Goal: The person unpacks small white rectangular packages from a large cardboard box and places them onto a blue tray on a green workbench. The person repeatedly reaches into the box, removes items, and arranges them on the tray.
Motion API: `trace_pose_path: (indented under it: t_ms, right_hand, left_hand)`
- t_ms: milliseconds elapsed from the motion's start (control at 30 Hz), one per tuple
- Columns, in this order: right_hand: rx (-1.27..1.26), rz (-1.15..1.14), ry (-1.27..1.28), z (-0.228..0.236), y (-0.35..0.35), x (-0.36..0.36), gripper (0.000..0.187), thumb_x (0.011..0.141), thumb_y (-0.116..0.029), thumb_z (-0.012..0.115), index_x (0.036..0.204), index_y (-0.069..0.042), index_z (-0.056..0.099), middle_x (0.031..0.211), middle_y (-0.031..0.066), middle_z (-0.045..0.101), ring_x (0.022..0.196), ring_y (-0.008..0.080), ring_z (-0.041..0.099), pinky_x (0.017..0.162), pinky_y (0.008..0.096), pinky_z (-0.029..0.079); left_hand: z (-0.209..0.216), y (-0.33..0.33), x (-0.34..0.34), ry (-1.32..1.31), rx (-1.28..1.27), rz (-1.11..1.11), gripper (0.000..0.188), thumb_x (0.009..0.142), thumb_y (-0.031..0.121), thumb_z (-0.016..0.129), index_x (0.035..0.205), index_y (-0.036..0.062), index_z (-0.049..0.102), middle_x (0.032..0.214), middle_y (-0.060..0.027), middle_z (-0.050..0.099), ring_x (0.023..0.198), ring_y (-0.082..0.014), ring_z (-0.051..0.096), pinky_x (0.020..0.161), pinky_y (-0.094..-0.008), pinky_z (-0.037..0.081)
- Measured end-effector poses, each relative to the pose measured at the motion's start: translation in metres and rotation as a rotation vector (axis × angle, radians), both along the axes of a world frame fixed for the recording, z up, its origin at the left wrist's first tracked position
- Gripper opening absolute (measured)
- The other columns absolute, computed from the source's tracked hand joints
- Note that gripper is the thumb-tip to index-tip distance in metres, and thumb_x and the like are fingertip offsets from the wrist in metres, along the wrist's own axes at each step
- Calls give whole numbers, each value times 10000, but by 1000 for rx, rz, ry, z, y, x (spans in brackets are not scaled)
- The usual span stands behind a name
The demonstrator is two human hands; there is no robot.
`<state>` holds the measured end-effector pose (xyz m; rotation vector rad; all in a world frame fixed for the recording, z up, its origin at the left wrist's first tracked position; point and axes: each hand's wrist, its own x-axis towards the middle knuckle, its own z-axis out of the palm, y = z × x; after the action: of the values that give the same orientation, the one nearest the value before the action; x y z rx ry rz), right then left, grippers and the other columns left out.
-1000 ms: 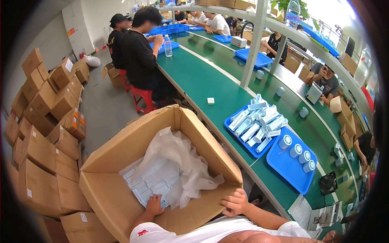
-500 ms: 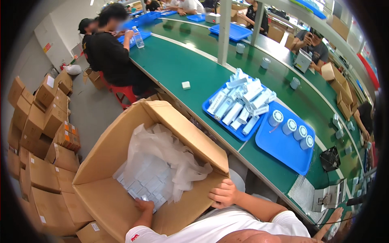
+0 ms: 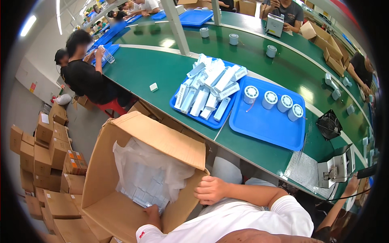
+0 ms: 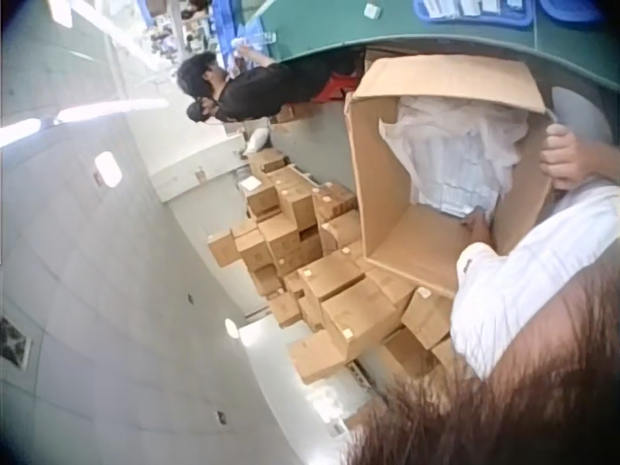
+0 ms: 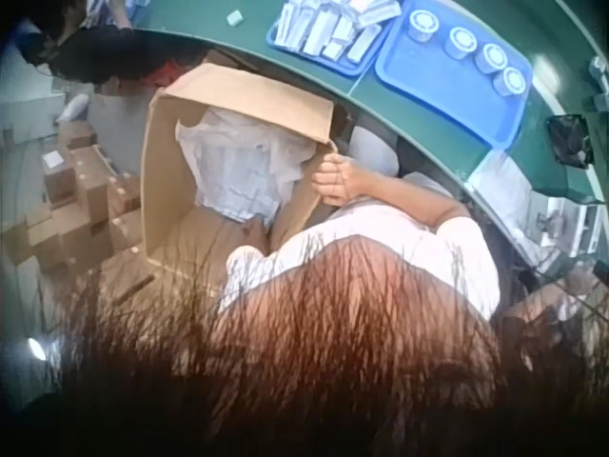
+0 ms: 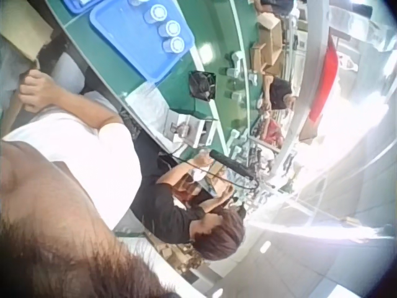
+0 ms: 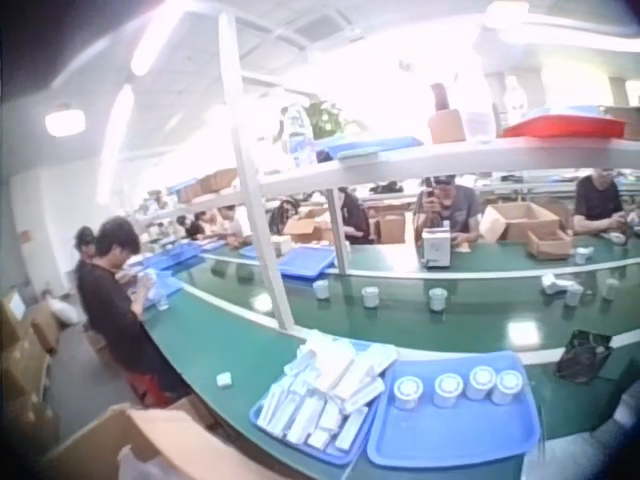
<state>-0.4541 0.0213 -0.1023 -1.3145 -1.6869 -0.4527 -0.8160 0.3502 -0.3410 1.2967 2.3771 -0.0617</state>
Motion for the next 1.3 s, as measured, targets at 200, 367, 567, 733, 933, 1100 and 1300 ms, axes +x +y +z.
trace_pose_path:
  t_ms: [200,367,567,733,933,1100,1300]
  right_hand:
    - [20,26,8,-5,-3,-3,131,763,-153,677,846,-95,595,897,27,558,797,208,538,847,357,477]
    - [-2,16,-4,-10,-9,-4,158,791,-178,682,926,-102,651,940,13,606,813,184,571,856,346,475]
    - [-27,1,-22,-17,-23,-5,170,798,-195,683,941,-106,654,948,10,606,836,181,575,880,351,471]
    - [-5,7,-14,-21,-27,-8,168,779,-204,682,885,-104,599,909,23,559,844,197,557,905,364,470]
    - [-16,7,-22,-21,-21,-3,140,827,-191,678,938,-108,658,987,12,647,834,173,594,872,345,475]
    - [5,53,-16,-16,-9,1,137,828,-179,671,936,-101,639,962,18,614,837,190,579,883,356,474]
    - [65,95,20,-18,7,7,172,760,-168,675,889,-91,593,873,32,519,817,223,521,866,373,454]
  left_hand:
    - [16,8,-1,-105,111,-254,623,789,218,685,1319,-98,601,1302,-267,683,1172,-414,673,1007,-459,537]
    - [-10,55,-13,-247,62,-209,615,823,201,704,1347,-100,585,1317,-254,673,1135,-385,688,977,-465,556]
    - [-31,66,-15,-712,231,111,575,854,150,707,1367,-77,580,1311,-217,678,1105,-359,698,953,-480,568]
    - [-26,57,3,-515,468,64,680,798,13,695,1435,-111,493,1378,-248,641,1220,-346,652,1067,-448,519]
    - [6,38,20,-538,517,-34,657,795,1,685,1423,-75,506,1370,-240,642,1205,-349,655,1048,-452,530]
    - [33,64,-8,-604,403,-108,586,838,15,695,1394,-54,524,1294,-207,664,1156,-342,667,1001,-472,551]
    - [131,44,9,-865,-248,8,418,912,86,750,1288,20,578,1076,-113,677,946,-291,699,806,-456,595]
